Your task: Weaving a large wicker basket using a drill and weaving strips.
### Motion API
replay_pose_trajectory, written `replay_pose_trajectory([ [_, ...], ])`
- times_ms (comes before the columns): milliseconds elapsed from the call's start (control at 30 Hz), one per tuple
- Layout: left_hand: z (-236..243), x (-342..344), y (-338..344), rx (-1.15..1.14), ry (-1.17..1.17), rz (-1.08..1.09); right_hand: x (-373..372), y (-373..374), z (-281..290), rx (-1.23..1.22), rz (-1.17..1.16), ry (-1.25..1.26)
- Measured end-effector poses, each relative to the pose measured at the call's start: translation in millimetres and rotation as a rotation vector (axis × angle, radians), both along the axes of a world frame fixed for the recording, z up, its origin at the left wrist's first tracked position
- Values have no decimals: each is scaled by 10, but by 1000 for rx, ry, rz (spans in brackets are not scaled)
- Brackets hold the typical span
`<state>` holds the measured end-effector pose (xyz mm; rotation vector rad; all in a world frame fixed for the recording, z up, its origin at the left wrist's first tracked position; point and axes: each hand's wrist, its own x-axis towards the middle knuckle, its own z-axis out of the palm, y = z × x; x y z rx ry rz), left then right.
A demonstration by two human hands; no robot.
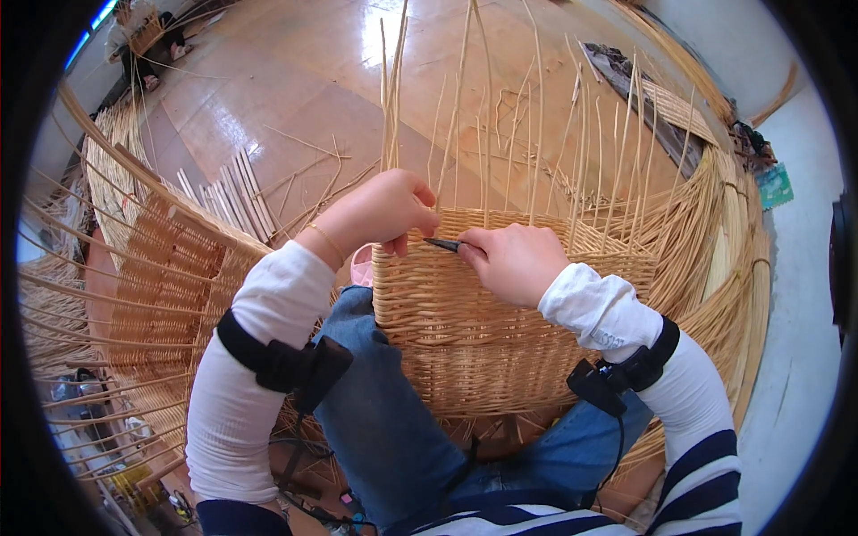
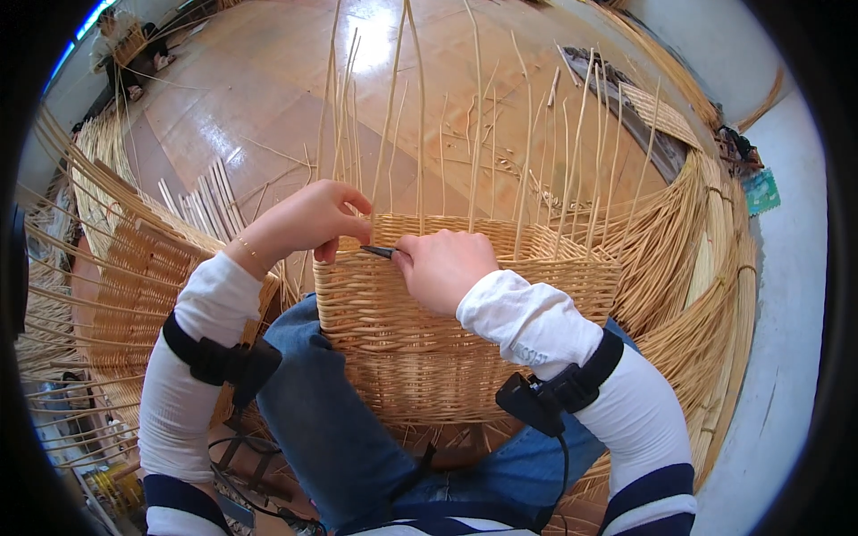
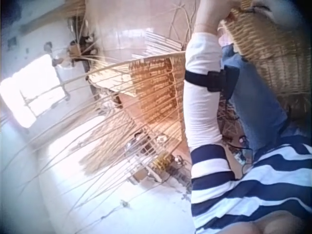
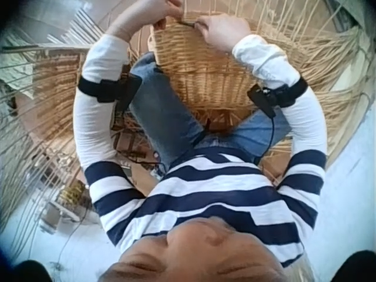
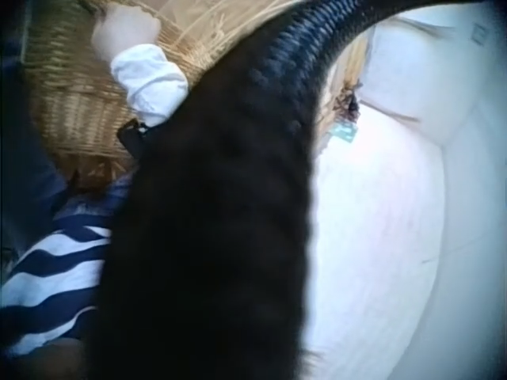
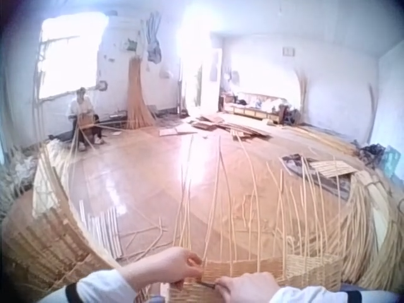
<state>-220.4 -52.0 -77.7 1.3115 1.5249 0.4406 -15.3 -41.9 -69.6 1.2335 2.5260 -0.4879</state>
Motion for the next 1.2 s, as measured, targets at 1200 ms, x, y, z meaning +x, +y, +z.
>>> replay_pose_trajectory([
  [1200,-294,141,31,44,-147,180,-93,-39,-100,23,-167,45],
])
